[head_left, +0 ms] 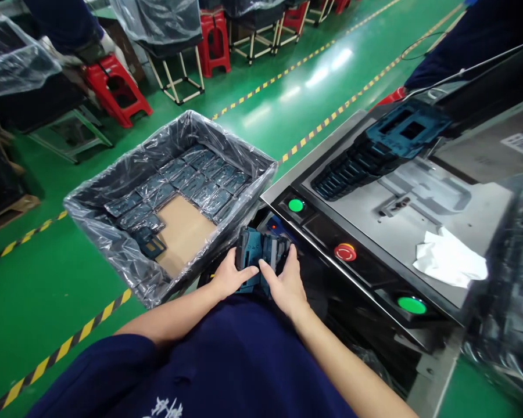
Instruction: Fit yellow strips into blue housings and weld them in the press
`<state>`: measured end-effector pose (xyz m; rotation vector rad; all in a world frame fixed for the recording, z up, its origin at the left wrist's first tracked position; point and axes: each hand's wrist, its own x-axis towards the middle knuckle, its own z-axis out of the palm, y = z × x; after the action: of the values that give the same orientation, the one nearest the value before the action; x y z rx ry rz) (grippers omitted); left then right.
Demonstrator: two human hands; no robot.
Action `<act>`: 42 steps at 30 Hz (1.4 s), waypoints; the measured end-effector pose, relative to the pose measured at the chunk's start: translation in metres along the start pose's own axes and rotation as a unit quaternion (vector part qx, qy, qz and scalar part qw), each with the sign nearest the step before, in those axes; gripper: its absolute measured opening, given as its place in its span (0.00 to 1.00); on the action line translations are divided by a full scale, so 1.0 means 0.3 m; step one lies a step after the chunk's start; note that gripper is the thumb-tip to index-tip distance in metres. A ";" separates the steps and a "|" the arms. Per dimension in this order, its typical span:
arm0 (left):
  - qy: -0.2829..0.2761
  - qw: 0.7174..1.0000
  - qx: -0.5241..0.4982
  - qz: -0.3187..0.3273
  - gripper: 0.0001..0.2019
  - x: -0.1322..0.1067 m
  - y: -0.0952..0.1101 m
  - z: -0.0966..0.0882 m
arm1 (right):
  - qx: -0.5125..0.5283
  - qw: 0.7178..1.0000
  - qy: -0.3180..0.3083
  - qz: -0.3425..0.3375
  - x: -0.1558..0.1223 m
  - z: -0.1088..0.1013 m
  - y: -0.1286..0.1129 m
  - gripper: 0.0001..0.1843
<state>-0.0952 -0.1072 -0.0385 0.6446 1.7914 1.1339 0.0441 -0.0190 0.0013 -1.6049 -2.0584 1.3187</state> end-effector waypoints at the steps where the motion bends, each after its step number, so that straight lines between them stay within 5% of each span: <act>1: -0.006 1.000 -0.018 0.007 0.37 0.001 -0.005 0.001 | -0.009 1.000 0.004 -0.020 -0.015 -0.004 -0.005 0.57; 10: -0.105 0.960 -0.249 0.067 0.44 0.007 -0.007 0.007 | -0.114 0.968 0.075 -0.211 -0.100 0.001 -0.032 0.42; 15: -0.134 0.920 -0.368 0.006 0.38 0.017 0.011 -0.003 | -0.149 0.939 0.027 -0.310 -0.162 -0.004 -0.071 0.38; 22: -0.234 0.873 -0.423 -0.068 0.33 0.028 0.018 -0.048 | -0.125 0.916 -0.030 -0.380 -0.198 -0.066 -0.149 0.36; 29: -0.263 0.868 -0.419 -0.054 0.27 0.012 0.019 -0.054 | -0.121 0.890 0.053 -0.437 -0.183 -0.118 -0.200 0.32; 33: -0.298 0.861 -0.405 -0.068 0.23 -0.001 0.017 -0.053 | 0.001 0.931 0.154 -0.332 -0.126 -0.129 -0.165 0.45; 36: -0.321 0.863 -0.382 -0.079 0.23 -0.013 0.016 -0.054 | 0.172 0.974 0.015 -0.150 -0.077 -0.124 -0.106 0.56; 39: -0.331 0.872 -0.356 -0.061 0.27 -0.016 0.016 -0.058 | 0.304 0.944 -0.120 -0.052 -0.062 -0.114 -0.065 0.61; 42: -0.347 0.874 -0.338 -0.035 0.32 -0.009 0.015 -0.063 | 0.371 0.920 -0.119 -0.043 -0.070 -0.104 -0.056 0.64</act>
<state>-0.1108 -0.1156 -0.0300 0.4608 0.7248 1.1798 0.0609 -0.0214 0.0389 -1.0358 -1.4092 2.0058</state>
